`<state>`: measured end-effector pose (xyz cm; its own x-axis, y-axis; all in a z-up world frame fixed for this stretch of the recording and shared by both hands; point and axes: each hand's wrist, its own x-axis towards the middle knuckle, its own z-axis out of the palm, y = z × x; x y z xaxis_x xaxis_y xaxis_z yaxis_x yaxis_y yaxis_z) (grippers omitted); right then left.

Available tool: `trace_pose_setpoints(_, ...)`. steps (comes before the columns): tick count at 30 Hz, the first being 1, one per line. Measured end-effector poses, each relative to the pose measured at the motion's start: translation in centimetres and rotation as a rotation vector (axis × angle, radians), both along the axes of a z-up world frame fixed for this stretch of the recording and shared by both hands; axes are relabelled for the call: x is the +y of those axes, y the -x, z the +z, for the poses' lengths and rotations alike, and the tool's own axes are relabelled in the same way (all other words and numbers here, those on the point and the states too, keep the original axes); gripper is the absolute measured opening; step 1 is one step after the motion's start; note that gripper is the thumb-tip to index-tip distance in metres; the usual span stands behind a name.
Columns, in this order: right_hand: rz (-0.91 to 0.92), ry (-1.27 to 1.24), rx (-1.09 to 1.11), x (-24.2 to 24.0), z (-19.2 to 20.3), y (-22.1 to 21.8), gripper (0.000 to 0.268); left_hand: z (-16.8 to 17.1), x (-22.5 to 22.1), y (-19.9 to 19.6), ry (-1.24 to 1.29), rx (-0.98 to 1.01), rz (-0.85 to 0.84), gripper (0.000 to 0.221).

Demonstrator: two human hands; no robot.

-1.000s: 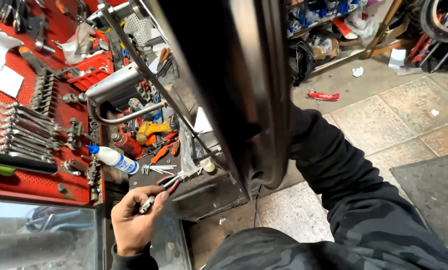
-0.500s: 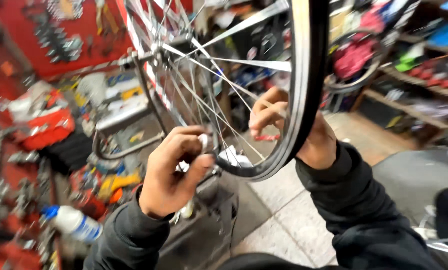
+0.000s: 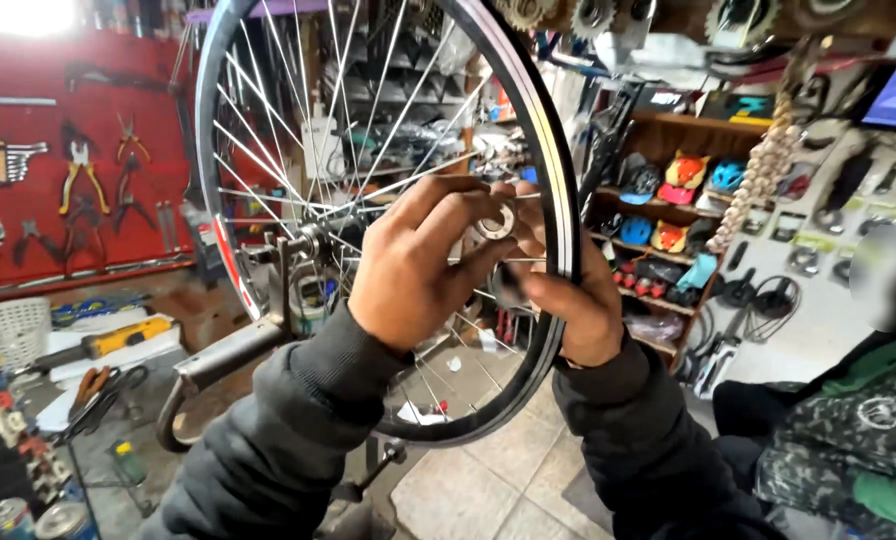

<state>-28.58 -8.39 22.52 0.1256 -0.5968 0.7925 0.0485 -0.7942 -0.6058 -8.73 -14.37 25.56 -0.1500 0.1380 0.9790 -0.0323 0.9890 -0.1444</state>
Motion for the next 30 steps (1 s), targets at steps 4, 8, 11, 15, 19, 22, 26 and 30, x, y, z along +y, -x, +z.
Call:
trace_pose_setpoints(4,-0.126,-0.019,-0.053,-0.8,-0.3,0.7,0.083,0.3,-1.0,1.0,-0.031,0.048,-0.021,0.037)
trace_pose_setpoints(8,-0.095,-0.027,-0.077,-1.4,-0.8,1.6,0.080,0.8,-1.3,1.4,-0.006,0.062,-0.024,0.034)
trace_pose_setpoints(11,-0.117,-0.040,-0.092,-1.0,-0.3,0.9,0.074,0.8,-1.6,1.6,-0.010,0.072,-0.043,0.034)
trace_pose_setpoints(15,-0.150,-0.050,-0.044,-0.6,0.3,0.4,0.071,1.0,-1.6,1.6,-0.026,0.066,-0.070,0.030)
trace_pose_setpoints(19,-0.241,-0.079,-0.043,-1.9,-0.9,2.6,0.069,1.4,-1.7,1.5,0.057,0.063,-0.048,0.032)
trace_pose_setpoints(22,-0.166,-0.046,-0.050,-0.5,0.8,-0.1,0.072,1.2,-2.4,1.5,0.068,0.053,-0.080,0.029)
trace_pose_setpoints(26,-0.166,-0.059,-0.066,-0.2,1.0,-0.4,0.072,1.3,-2.7,1.5,0.097,0.025,-0.066,0.027)
trace_pose_setpoints(30,-0.139,-0.063,-0.133,-0.5,0.4,-0.2,0.071,1.6,-2.8,1.5,0.148,0.024,-0.008,0.026)
